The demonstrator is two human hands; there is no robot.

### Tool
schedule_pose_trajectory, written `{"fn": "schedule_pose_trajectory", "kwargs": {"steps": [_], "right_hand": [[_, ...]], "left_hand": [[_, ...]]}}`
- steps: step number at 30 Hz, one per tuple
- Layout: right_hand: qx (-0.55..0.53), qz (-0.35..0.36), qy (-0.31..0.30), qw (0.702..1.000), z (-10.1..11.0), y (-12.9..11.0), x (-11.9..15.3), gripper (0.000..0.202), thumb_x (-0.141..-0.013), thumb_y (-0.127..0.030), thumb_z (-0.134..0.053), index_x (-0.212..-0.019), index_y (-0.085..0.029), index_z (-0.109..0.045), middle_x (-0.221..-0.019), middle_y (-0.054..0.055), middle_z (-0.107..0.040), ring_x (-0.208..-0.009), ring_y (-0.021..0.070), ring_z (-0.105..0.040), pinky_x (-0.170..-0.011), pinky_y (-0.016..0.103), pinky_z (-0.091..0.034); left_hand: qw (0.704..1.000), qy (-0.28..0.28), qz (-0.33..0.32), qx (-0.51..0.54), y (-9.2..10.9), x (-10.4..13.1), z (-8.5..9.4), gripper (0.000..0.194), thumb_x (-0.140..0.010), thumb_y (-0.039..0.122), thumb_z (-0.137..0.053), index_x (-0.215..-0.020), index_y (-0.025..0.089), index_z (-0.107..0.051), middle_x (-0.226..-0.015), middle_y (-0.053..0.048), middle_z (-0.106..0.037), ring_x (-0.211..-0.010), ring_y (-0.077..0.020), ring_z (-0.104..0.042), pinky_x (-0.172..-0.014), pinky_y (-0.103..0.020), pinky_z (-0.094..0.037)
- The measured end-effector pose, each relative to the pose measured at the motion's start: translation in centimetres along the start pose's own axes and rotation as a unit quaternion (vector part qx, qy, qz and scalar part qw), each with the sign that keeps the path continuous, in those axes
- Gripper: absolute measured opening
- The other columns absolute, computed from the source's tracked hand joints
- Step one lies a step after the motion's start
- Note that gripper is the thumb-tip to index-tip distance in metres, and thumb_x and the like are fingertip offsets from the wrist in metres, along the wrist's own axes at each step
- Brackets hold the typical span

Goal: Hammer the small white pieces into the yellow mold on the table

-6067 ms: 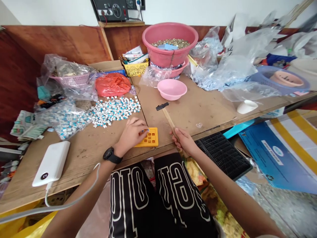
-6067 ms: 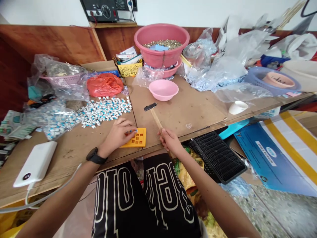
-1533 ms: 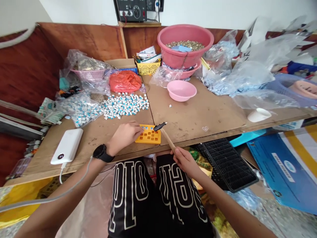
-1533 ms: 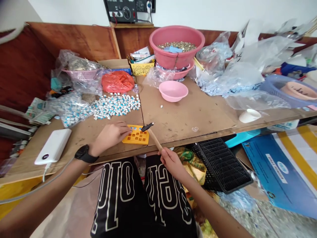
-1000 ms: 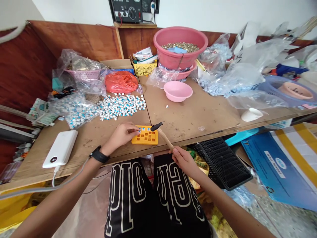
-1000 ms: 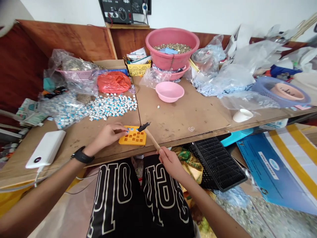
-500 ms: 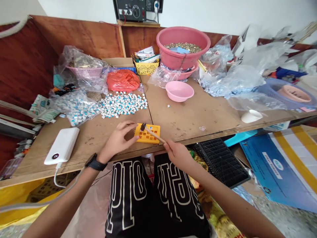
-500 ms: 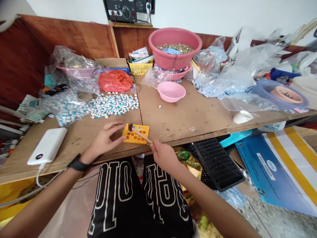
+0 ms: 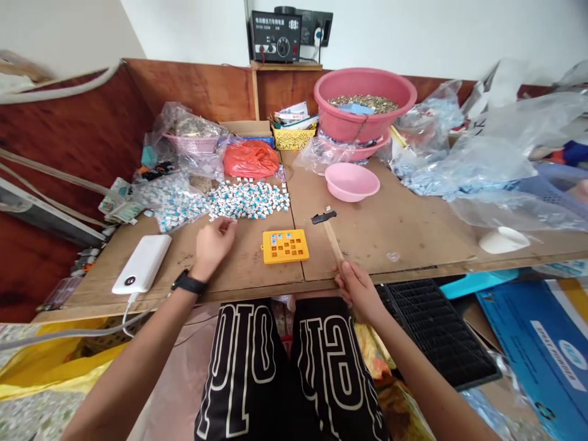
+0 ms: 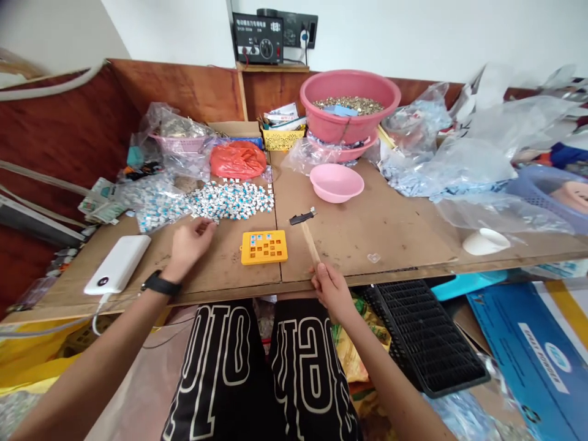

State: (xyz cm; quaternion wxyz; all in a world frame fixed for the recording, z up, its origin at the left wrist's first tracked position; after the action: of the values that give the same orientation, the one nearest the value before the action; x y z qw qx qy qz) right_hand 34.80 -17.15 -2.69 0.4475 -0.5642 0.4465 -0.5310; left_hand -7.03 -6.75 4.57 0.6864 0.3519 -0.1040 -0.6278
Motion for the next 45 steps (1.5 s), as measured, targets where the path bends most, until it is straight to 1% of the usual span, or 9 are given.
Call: {"fn": "schedule_pose_trajectory", "kwargs": {"steps": [3,6,17,24,27,30,35,39,45], "right_hand": [[-0.021,-0.005,0.009,1.000,0.3,-0.2,0.0,0.076,-0.090,-0.098,-0.073,-0.108,-0.024,-0.066,-0.068,-0.009,-0.048,-0.041,0.0063,-0.026,-0.035,0.020,-0.022],[-0.048,-0.015,0.007,0.999,0.4,-0.3,0.0,0.075,-0.090,-0.096,-0.076,-0.108,-0.023,-0.066,-0.068,-0.009,-0.050,-0.041,0.0054,-0.027,-0.035,0.019,-0.024],[-0.090,-0.017,0.005,0.996,0.5,-0.2,0.0,0.072,-0.090,-0.092,-0.078,-0.106,-0.024,-0.065,-0.069,-0.010,-0.049,-0.041,0.0054,-0.028,-0.035,0.019,-0.023],[-0.098,-0.007,0.011,0.995,0.4,-0.4,0.1,0.076,-0.087,-0.095,-0.080,-0.105,-0.023,-0.066,-0.069,-0.010,-0.049,-0.041,0.0044,-0.029,-0.035,0.018,-0.024],[-0.094,-0.005,0.013,0.995,0.5,-0.4,0.2,0.075,-0.088,-0.094,-0.080,-0.105,-0.023,-0.066,-0.068,-0.010,-0.049,-0.040,0.0048,-0.030,-0.034,0.018,-0.024],[-0.094,-0.007,0.017,0.995,0.6,-0.3,0.2,0.076,-0.087,-0.095,-0.081,-0.105,-0.023,-0.066,-0.068,-0.010,-0.048,-0.040,0.0048,-0.030,-0.034,0.018,-0.024],[-0.096,-0.009,0.014,0.995,0.7,-0.2,0.0,0.076,-0.085,-0.095,-0.082,-0.105,-0.023,-0.066,-0.068,-0.010,-0.050,-0.040,0.0047,-0.030,-0.033,0.018,-0.025],[-0.101,-0.009,0.008,0.995,0.5,-0.4,-0.1,0.077,-0.084,-0.097,-0.082,-0.104,-0.024,-0.067,-0.066,-0.010,-0.051,-0.040,0.0048,-0.029,-0.033,0.018,-0.025],[-0.104,-0.003,0.006,0.995,0.5,-0.5,-0.1,0.076,-0.085,-0.096,-0.082,-0.103,-0.024,-0.067,-0.066,-0.009,-0.051,-0.039,0.0049,-0.031,-0.033,0.018,-0.026]], "left_hand": [[0.999,0.012,0.027,-0.046,-1.7,-2.8,0.6,0.029,-0.103,0.043,-0.063,-0.105,0.021,-0.083,-0.107,-0.012,-0.088,-0.093,-0.0291,-0.078,-0.080,-0.034,-0.050],[0.998,0.000,0.025,-0.066,-1.6,-3.9,0.1,0.029,-0.101,0.046,-0.067,-0.102,0.023,-0.084,-0.105,-0.011,-0.088,-0.092,-0.0293,-0.077,-0.077,-0.034,-0.047],[0.996,-0.077,-0.045,-0.003,-0.1,-3.2,-1.6,0.024,-0.088,0.043,-0.071,-0.099,0.023,-0.075,-0.093,-0.005,-0.082,-0.081,-0.0224,-0.071,-0.077,-0.032,-0.050],[0.995,-0.100,-0.013,0.028,-0.2,-2.4,-0.9,0.033,-0.084,0.050,-0.083,-0.098,0.021,-0.088,-0.090,-0.007,-0.085,-0.078,-0.0242,-0.070,-0.076,-0.036,-0.051],[0.986,-0.107,-0.016,0.124,1.6,-1.4,-1.6,0.049,-0.081,0.065,-0.092,-0.100,0.019,-0.090,-0.093,-0.009,-0.086,-0.079,-0.0251,-0.071,-0.075,-0.038,-0.054],[0.970,-0.132,-0.077,0.192,5.3,0.0,-3.4,0.058,-0.084,0.074,-0.092,-0.101,0.019,-0.092,-0.102,-0.013,-0.089,-0.084,-0.0262,-0.075,-0.082,-0.041,-0.060],[0.966,-0.194,-0.150,0.088,9.9,1.8,-6.2,0.027,-0.096,0.050,-0.088,-0.098,0.024,-0.095,-0.101,-0.010,-0.090,-0.085,-0.0265,-0.079,-0.087,-0.042,-0.064],[0.957,-0.222,-0.186,0.008,10.9,2.5,-6.4,0.015,-0.098,0.029,-0.082,-0.103,0.025,-0.096,-0.119,-0.011,-0.091,-0.104,-0.0299,-0.085,-0.103,-0.042,-0.064],[0.951,-0.213,-0.202,-0.095,10.4,3.4,-4.8,0.019,-0.100,0.026,-0.075,-0.101,0.027,-0.094,-0.114,-0.010,-0.091,-0.104,-0.0312,-0.084,-0.104,-0.043,-0.064]]}}
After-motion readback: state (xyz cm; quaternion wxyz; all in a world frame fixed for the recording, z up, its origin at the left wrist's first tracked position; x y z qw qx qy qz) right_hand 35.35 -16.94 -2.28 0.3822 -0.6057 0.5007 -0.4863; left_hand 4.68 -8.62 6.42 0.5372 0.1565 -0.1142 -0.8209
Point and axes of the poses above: each hand's wrist, its own x-axis away from the middle knuckle, its own z-axis out of the back of the hand, y = z × x, the point moved 7 cm from there along -x, towards the middle knuckle
